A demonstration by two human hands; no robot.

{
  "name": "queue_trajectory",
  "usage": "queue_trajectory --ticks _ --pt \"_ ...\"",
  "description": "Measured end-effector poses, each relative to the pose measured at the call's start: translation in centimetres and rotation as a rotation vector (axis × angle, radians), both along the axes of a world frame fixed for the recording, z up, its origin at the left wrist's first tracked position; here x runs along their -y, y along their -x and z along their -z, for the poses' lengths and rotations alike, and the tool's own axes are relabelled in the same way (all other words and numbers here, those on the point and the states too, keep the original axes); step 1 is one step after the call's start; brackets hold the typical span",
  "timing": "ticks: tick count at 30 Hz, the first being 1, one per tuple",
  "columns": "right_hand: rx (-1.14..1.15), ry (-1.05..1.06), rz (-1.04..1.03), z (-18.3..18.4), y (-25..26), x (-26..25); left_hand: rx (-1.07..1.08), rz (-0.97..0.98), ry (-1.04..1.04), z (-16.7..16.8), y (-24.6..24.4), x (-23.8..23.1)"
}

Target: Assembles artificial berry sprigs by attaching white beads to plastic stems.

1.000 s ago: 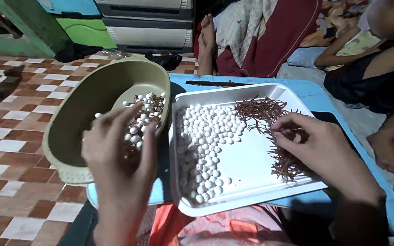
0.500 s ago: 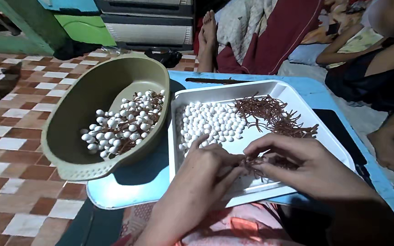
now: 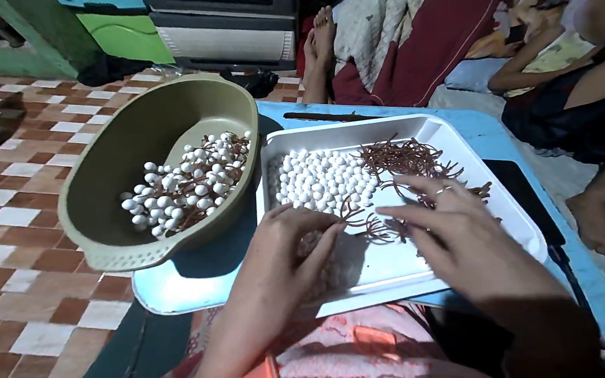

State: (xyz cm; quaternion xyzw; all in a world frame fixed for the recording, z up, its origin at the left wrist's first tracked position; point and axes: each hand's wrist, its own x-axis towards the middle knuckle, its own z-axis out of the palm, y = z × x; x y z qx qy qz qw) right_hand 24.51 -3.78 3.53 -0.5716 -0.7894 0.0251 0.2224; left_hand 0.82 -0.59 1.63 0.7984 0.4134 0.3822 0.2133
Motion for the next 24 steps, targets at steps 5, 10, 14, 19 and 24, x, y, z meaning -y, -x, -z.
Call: queue_trajectory --ticks 5,10,14,19,24 --pt "-0.009 0.202 -0.226 0.2 2.6 -0.3 0.003 -0.025 0.013 0.3 0.0 0.1" --pt "0.065 0.483 -0.221 -0.7 3.4 -1.7 -0.053 -0.021 0.015 0.6 0.0 0.0" --pt "0.015 0.539 -0.233 -0.7 3.4 -1.8 -0.103 -0.018 0.007 0.7 -0.2 0.0" --pt "0.049 0.669 -0.262 -1.3 3.6 -2.4 -0.109 -0.023 -0.009 0.7 -0.2 0.0" --pt "-0.299 0.296 -0.159 0.5 1.7 -1.4 -0.128 0.004 -0.024 0.6 -0.1 0.1"
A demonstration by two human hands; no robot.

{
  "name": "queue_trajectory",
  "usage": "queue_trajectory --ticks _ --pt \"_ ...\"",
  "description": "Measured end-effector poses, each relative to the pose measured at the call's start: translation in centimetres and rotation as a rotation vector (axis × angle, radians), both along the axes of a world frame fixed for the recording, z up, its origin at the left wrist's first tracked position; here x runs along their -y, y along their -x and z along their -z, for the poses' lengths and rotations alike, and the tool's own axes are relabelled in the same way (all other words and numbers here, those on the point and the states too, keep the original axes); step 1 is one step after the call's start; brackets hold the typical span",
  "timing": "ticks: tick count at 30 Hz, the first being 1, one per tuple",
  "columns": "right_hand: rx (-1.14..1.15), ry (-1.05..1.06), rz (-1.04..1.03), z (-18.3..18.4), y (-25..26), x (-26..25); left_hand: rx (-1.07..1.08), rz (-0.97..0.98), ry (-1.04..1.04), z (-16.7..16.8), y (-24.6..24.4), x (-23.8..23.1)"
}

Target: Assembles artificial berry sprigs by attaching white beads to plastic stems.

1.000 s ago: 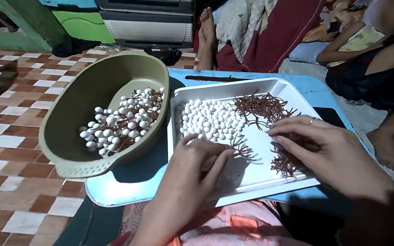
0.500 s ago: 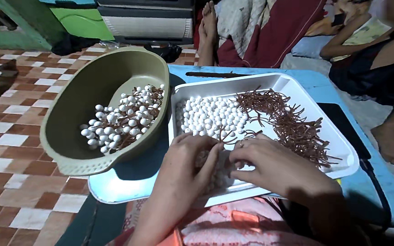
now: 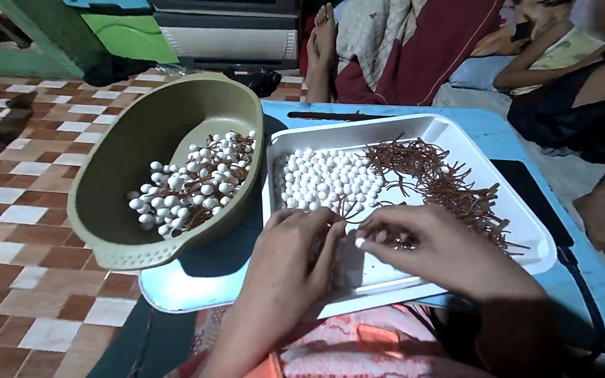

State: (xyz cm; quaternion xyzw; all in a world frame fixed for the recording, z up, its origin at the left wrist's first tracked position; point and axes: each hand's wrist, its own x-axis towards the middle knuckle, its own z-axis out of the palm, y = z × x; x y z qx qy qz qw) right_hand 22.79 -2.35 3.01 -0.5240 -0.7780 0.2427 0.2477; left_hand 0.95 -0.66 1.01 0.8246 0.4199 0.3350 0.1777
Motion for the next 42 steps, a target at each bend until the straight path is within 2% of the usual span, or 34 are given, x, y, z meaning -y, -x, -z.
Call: queue_trajectory --ticks 4,9,21,34,36,39,42 --pt "-0.293 -0.046 0.151 -0.2 -0.6 0.5 -0.027 0.045 -0.014 0.0 -0.1 0.0" --pt "-0.443 -0.016 0.097 -0.2 -0.8 0.5 -0.059 0.133 -0.031 -0.1 0.1 -0.1" --pt "-0.408 -0.106 0.062 0.3 -0.9 0.6 -0.073 0.148 -0.049 0.1 0.1 -0.2" --pt "-0.338 -0.094 0.103 0.2 -0.3 0.5 -0.110 0.103 -0.082 0.0 -0.2 0.0" --pt "-0.344 -0.069 0.117 0.1 -0.3 0.6 -0.075 0.075 -0.056 0.0 -0.2 0.0" --pt "-0.362 -0.076 0.138 -0.2 -0.2 0.5 0.085 0.024 0.038 -0.1 0.0 0.0" --pt "-0.166 -0.119 0.171 0.1 0.5 0.4 0.253 -0.037 0.037 -0.1 0.1 -0.2"
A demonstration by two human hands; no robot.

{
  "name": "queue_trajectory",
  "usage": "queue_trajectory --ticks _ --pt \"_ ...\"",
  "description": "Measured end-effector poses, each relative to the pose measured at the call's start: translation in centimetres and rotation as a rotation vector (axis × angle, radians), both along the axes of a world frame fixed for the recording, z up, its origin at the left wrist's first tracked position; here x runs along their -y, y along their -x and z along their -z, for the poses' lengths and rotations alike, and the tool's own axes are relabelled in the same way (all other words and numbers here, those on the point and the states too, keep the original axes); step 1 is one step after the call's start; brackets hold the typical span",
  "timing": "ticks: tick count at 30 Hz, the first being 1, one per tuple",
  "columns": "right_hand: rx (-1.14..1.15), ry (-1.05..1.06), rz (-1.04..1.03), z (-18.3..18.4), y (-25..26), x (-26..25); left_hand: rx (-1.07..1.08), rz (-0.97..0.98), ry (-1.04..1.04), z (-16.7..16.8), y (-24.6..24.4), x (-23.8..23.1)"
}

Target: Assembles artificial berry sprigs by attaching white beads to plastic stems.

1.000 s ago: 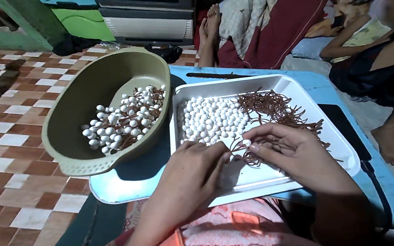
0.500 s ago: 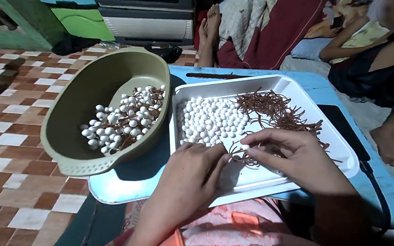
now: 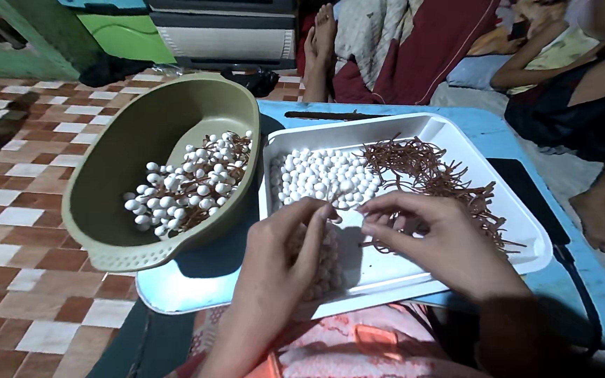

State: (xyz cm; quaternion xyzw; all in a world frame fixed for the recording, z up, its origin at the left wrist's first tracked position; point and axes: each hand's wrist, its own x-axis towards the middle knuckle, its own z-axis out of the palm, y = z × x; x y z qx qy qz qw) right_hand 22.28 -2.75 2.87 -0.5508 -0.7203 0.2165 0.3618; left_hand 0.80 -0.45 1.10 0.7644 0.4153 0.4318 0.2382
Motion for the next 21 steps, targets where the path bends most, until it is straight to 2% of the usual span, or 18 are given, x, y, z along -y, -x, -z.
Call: queue_trajectory --ticks 3,7,8,13,18,21 --pt "0.227 0.100 -0.040 -0.1 1.5 0.1 0.049 -0.055 0.013 -0.1 0.1 0.0" --pt "0.457 0.423 -0.014 -2.1 3.7 -0.5 0.068 -0.059 0.029 0.0 0.0 0.1" --pt "0.484 0.442 -0.006 -2.3 4.0 -0.7 0.065 -0.059 0.031 0.0 0.0 0.1" --pt "0.495 0.262 0.007 -2.0 5.0 -0.6 0.083 -0.045 0.030 0.1 0.1 0.0" --pt "0.569 0.362 -0.055 -2.7 5.8 -0.9 0.092 -0.060 0.029 0.0 0.0 0.0" --pt "0.359 0.235 -0.037 -1.7 4.4 -0.3 0.097 -0.060 0.031 0.1 0.0 0.1"
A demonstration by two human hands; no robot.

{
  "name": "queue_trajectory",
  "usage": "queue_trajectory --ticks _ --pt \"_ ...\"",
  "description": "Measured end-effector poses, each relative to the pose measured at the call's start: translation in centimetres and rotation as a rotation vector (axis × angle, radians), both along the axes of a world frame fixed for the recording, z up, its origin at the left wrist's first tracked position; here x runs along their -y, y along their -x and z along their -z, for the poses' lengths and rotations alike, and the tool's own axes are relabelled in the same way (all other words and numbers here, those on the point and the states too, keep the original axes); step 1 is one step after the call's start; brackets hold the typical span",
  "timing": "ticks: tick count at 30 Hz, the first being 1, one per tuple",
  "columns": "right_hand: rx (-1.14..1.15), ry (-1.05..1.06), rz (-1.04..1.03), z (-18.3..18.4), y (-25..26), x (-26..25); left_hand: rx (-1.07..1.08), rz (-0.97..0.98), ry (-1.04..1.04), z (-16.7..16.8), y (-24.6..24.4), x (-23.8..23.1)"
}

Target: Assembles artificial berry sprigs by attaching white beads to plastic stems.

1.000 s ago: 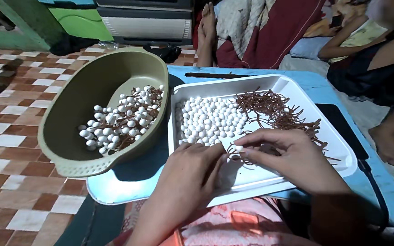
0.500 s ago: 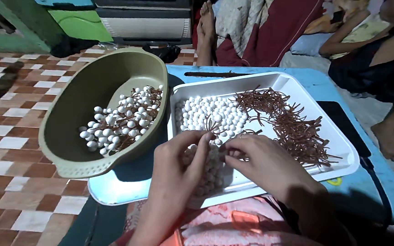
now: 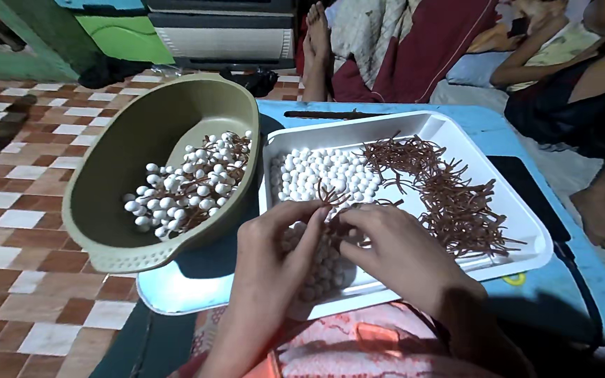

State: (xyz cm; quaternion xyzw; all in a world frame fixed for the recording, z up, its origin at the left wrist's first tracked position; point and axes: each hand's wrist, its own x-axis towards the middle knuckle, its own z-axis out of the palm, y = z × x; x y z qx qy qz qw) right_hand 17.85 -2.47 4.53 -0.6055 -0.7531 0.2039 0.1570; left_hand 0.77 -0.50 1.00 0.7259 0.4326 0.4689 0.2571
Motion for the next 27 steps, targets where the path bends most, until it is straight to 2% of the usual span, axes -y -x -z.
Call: queue_trajectory --ticks 3,6,8,17,27 --pt "-0.326 -0.141 0.044 1.6 -1.9 0.6 -0.007 0.015 0.007 0.0 0.0 0.0" --pt "-0.580 -0.128 0.117 1.5 -2.8 1.1 -0.025 0.043 0.015 0.0 0.1 0.0" --pt "-0.665 -0.132 0.120 1.3 -3.2 1.2 -0.022 0.049 0.012 0.0 0.0 -0.1" --pt "-0.692 -0.229 0.173 1.1 -3.2 1.1 -0.083 0.061 -0.020 0.0 0.1 0.0" --pt "-0.700 -0.220 0.182 1.1 -3.1 1.1 -0.108 0.076 -0.030 0.0 0.1 0.1"
